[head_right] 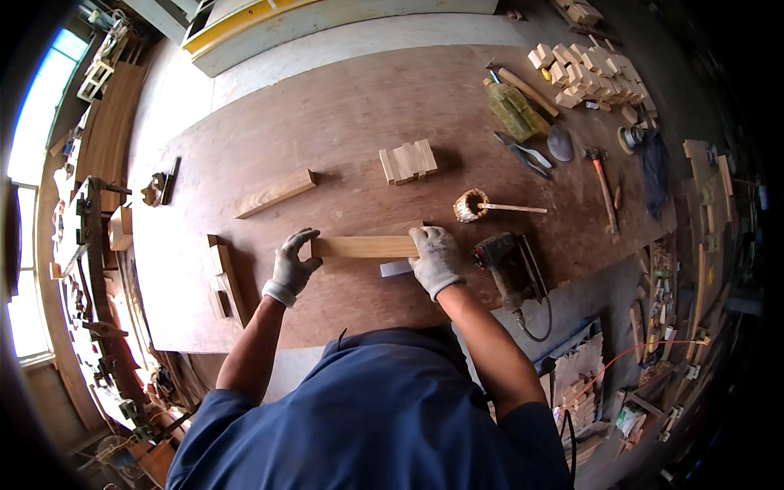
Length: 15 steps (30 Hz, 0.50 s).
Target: The person applies glue to small wooden blocks using a brush and then uses a nail gun to fasten them together. The person works at a wooden workbench in a workshop, handling multiple blocks and stacking the finished assemblies. The person also moves to a nearby cart to retrieve more wooden pieces.
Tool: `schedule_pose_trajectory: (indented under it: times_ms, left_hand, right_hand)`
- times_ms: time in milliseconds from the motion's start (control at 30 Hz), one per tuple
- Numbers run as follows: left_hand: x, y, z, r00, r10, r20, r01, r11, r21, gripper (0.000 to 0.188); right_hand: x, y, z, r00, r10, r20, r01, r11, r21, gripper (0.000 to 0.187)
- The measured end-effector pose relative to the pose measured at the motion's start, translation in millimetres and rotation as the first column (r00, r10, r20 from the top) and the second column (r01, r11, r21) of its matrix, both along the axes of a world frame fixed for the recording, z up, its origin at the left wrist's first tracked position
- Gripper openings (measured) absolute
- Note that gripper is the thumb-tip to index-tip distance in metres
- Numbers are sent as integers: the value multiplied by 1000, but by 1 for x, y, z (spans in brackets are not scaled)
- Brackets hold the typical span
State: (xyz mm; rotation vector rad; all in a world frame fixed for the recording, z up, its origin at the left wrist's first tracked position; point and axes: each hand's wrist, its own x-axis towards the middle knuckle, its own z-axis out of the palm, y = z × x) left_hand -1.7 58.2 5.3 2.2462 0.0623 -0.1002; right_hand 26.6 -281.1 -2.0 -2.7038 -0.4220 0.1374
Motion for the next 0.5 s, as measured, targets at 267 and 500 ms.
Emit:
schedule_pose_trajectory:
  times_ms: [267,500]
  left_hand:
    - [36,-15,26,992,-113,57,112,994,21,69]
    - [136,-94,17,984,-176,6,171,964,206,83]
  right_hand:
    - [-18,-16,17,984,-175,13,172,974,148,72]
    - [-61,-51,5,965,-260,-37,260,927,271,59]
